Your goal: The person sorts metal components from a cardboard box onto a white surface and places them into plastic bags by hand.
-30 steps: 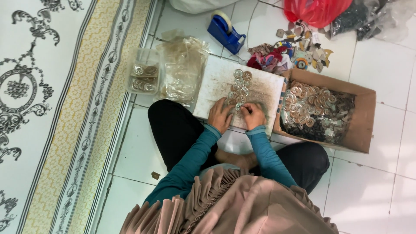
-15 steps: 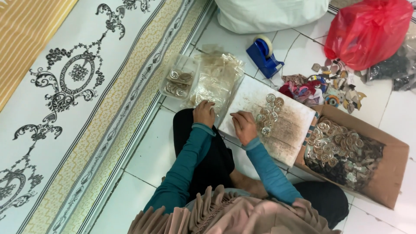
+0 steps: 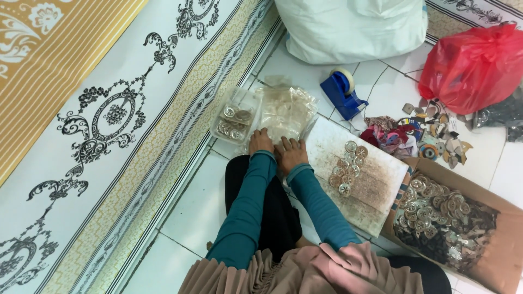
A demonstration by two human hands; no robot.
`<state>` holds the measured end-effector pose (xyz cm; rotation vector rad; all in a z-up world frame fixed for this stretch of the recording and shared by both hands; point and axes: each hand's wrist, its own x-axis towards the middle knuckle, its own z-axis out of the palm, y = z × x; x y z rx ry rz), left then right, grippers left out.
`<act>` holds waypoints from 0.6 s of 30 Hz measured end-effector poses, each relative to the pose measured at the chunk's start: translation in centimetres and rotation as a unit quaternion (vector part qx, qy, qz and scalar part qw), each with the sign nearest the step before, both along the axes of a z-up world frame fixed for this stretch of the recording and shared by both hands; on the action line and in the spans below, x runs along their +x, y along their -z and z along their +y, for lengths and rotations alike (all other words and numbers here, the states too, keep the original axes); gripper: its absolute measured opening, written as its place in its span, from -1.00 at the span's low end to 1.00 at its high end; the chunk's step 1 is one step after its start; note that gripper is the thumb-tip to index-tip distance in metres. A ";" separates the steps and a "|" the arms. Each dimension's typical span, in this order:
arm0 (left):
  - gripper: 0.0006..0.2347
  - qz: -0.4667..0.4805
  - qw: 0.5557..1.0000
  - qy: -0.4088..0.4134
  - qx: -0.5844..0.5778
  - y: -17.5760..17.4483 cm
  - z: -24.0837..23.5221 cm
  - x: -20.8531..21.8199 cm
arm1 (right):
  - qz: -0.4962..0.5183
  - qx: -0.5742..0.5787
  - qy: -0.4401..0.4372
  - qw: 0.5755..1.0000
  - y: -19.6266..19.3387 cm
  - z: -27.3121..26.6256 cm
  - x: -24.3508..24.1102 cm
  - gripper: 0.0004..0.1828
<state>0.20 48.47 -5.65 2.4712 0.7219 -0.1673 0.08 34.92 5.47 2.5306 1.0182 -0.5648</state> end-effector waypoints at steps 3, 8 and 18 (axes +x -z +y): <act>-0.57 0.015 1.000 -0.005 -0.024 -0.5 0.0 -0.2 | 0.002 0.016 0.002 1.000 -0.6 -0.1 -0.2 -0.49; -0.59 -0.011 1.000 0.014 -0.026 0.8 0.4 0.0 | 0.009 0.059 0.021 0.998 0.3 -0.3 0.0 -0.45; -0.69 -0.278 0.935 -0.043 -0.218 -3.2 0.2 -2.5 | 0.010 0.311 0.037 0.950 3.8 -2.3 0.8 -0.34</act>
